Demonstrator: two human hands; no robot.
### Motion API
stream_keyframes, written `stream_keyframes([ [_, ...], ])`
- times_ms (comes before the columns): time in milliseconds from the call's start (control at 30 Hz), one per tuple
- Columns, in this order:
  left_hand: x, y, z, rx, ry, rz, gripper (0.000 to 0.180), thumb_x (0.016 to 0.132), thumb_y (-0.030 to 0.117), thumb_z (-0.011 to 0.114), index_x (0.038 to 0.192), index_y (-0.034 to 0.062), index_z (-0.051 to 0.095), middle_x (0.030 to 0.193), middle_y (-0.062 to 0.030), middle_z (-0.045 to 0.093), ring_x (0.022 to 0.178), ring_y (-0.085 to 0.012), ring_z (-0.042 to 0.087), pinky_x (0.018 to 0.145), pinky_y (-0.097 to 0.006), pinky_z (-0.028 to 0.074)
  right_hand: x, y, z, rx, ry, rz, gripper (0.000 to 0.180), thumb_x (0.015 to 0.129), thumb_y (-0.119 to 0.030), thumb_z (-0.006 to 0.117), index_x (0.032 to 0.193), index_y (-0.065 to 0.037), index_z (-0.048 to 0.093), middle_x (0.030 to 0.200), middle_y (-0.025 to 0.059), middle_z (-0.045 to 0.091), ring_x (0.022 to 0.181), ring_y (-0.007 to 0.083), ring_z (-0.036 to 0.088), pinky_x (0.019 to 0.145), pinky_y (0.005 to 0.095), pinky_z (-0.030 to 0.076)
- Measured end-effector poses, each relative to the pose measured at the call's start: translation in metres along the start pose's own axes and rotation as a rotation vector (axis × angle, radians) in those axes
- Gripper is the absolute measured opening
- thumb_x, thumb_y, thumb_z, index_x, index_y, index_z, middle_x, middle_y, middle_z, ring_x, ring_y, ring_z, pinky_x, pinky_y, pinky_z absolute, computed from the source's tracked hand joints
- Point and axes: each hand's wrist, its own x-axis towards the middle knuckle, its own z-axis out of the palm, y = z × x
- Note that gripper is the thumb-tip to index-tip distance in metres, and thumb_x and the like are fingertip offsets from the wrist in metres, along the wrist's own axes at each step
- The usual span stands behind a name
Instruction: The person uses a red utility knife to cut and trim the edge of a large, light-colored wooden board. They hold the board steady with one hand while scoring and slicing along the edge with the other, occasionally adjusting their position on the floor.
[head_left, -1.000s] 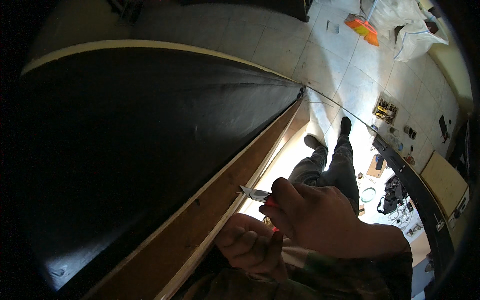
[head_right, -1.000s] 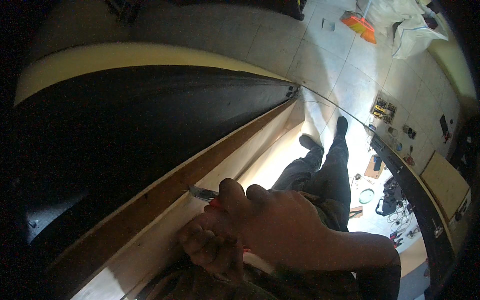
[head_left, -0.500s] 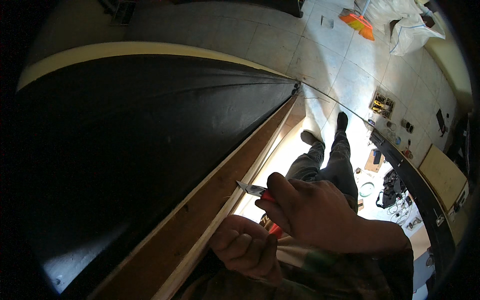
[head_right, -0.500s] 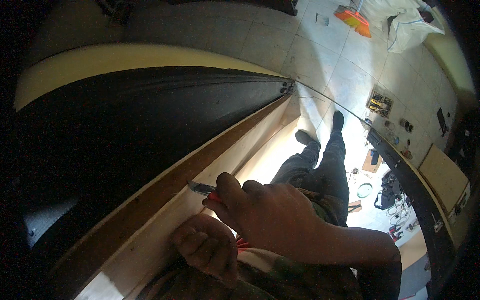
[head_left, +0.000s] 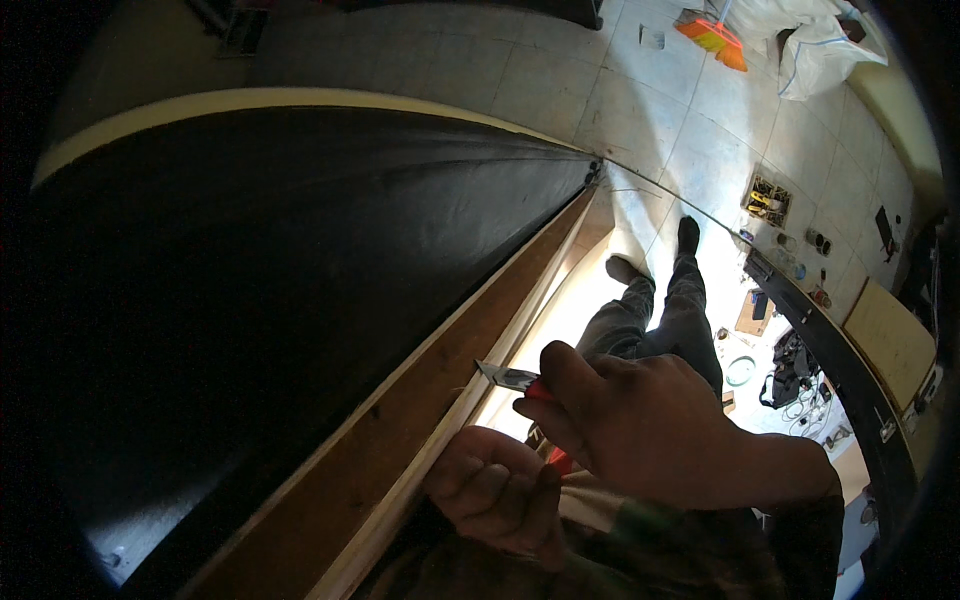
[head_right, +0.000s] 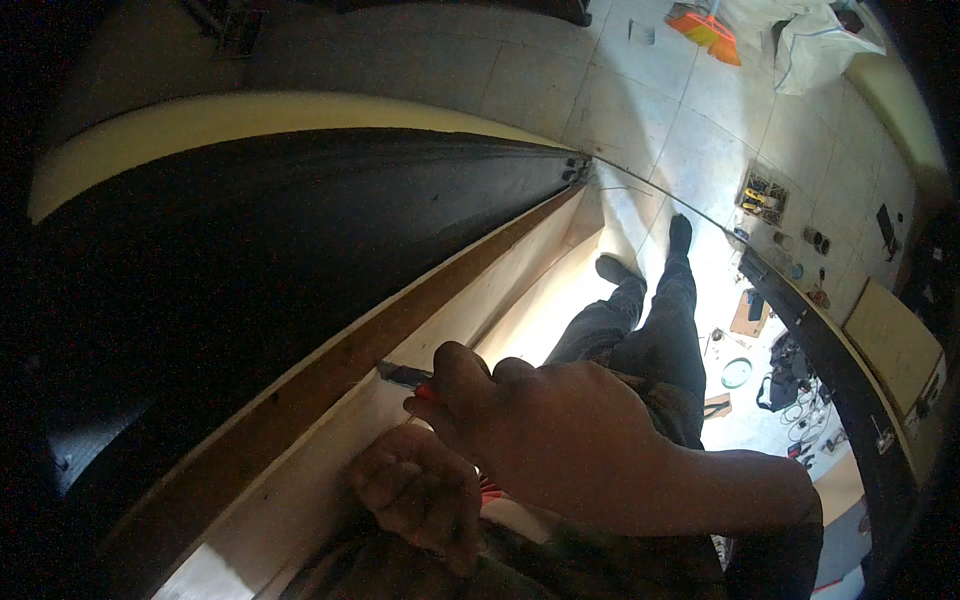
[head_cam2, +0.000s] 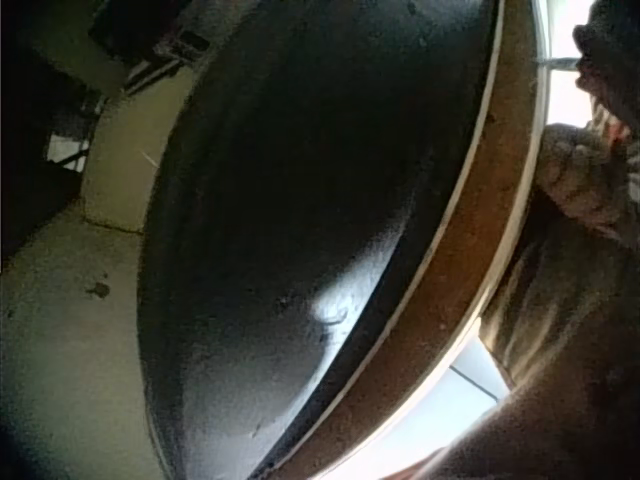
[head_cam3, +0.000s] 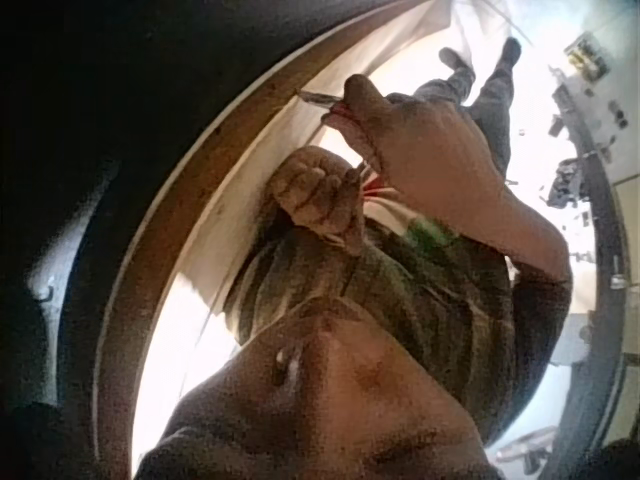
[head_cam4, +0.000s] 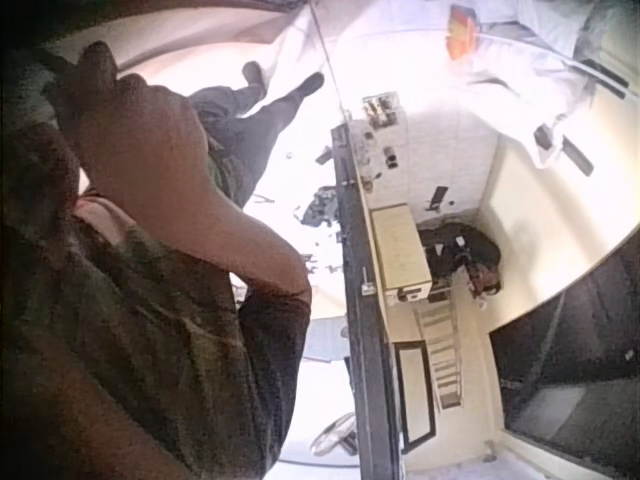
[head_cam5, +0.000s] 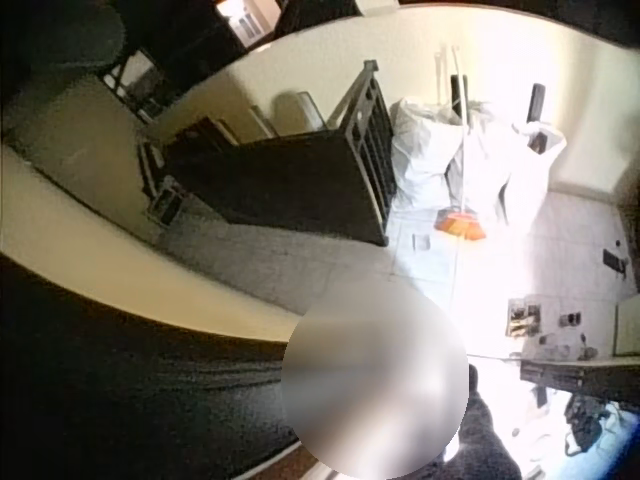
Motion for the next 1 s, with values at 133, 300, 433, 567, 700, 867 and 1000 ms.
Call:
stream_keyframes([
  [133, 0.008, 0.005, 0.003, 0.126, -0.010, -0.088, 0.035, 0.112, 0.037, 0.040, 0.086, 0.0172, 0.050, 0.067, 0.0088, 0.055, 0.052, -0.0028, 0.042, 0.049, -0.020, 0.031, -0.003, -0.008, -0.002, -0.071, -0.022, -0.073, 0.030, 0.106, -0.031, 0.059, 0.108, -0.002, 0.051, 0.072, 0.0110, 0.066, 0.052, 0.0326, 0.068, 0.044, 0.0430, 0.052],
  [300, 0.002, 0.001, 0.002, 0.031, -0.017, -0.042, 0.031, 0.111, 0.033, 0.046, 0.084, 0.0174, 0.050, 0.066, 0.0085, 0.053, 0.052, -0.0024, 0.041, 0.051, -0.019, 0.030, 0.007, 0.003, -0.001, -0.052, -0.080, 0.153, 0.030, 0.106, -0.032, 0.059, 0.107, -0.003, 0.051, 0.071, 0.0109, 0.065, 0.056, 0.0335, 0.069, 0.045, 0.0442, 0.053],
  [433, -0.006, -0.002, -0.003, -0.027, -0.007, 0.031, 0.037, 0.112, 0.039, 0.041, 0.083, 0.0178, 0.053, 0.063, 0.0084, 0.046, 0.051, -0.0025, 0.037, 0.052, -0.019, 0.030, -0.003, -0.010, 0.001, -0.060, 0.089, -0.113, 0.030, 0.106, -0.032, 0.059, 0.106, -0.003, 0.051, 0.069, 0.0117, 0.064, 0.054, 0.0335, 0.069, 0.044, 0.0443, 0.052],
  [567, -0.010, 0.002, -0.001, 0.038, 0.066, 0.042, 0.047, 0.113, 0.045, 0.033, 0.082, 0.0179, 0.057, 0.060, 0.0085, 0.042, 0.051, -0.0031, 0.034, 0.052, -0.020, 0.031, -0.001, 0.001, 0.005, -0.055, 0.024, 0.003, 0.039, 0.108, -0.039, 0.054, 0.109, -0.001, 0.050, 0.068, 0.0144, 0.066, 0.050, 0.0309, 0.068, 0.041, 0.0419, 0.052],
  [700, -0.024, 0.002, -0.001, 0.013, 0.178, 0.093, 0.054, 0.113, 0.049, 0.031, 0.078, 0.0182, 0.059, 0.058, 0.0087, 0.039, 0.051, -0.0033, 0.033, 0.052, -0.020, 0.031, -0.001, 0.003, 0.008, -0.021, 0.037, 0.027, 0.031, 0.106, -0.033, 0.060, 0.106, -0.003, 0.051, 0.069, 0.0110, 0.065, 0.052, 0.0310, 0.068, 0.043, 0.0418, 0.051],
  [867, -0.008, 0.002, 0.003, -0.009, 0.125, -0.013, 0.059, 0.112, 0.054, 0.031, 0.074, 0.0190, 0.062, 0.057, 0.0093, 0.039, 0.050, -0.0046, 0.033, 0.053, -0.022, 0.030, -0.001, 0.007, 0.009, -0.105, 0.068, -0.060, 0.041, 0.108, -0.038, 0.054, 0.114, 0.002, 0.049, 0.066, 0.0146, 0.067, 0.048, 0.0280, 0.068, 0.041, 0.0390, 0.054],
  [1000, -0.014, 0.003, -0.005, -0.047, 0.121, -0.028, 0.062, 0.111, 0.057, 0.031, 0.073, 0.0200, 0.063, 0.056, 0.0096, 0.040, 0.050, -0.0053, 0.033, 0.054, -0.023, 0.028, 0.003, 0.008, 0.012, -0.106, 0.082, -0.088, 0.040, 0.107, -0.036, 0.056, 0.114, 0.003, 0.049, 0.067, 0.0139, 0.067, 0.047, 0.0265, 0.067, 0.041, 0.0384, 0.054],
])
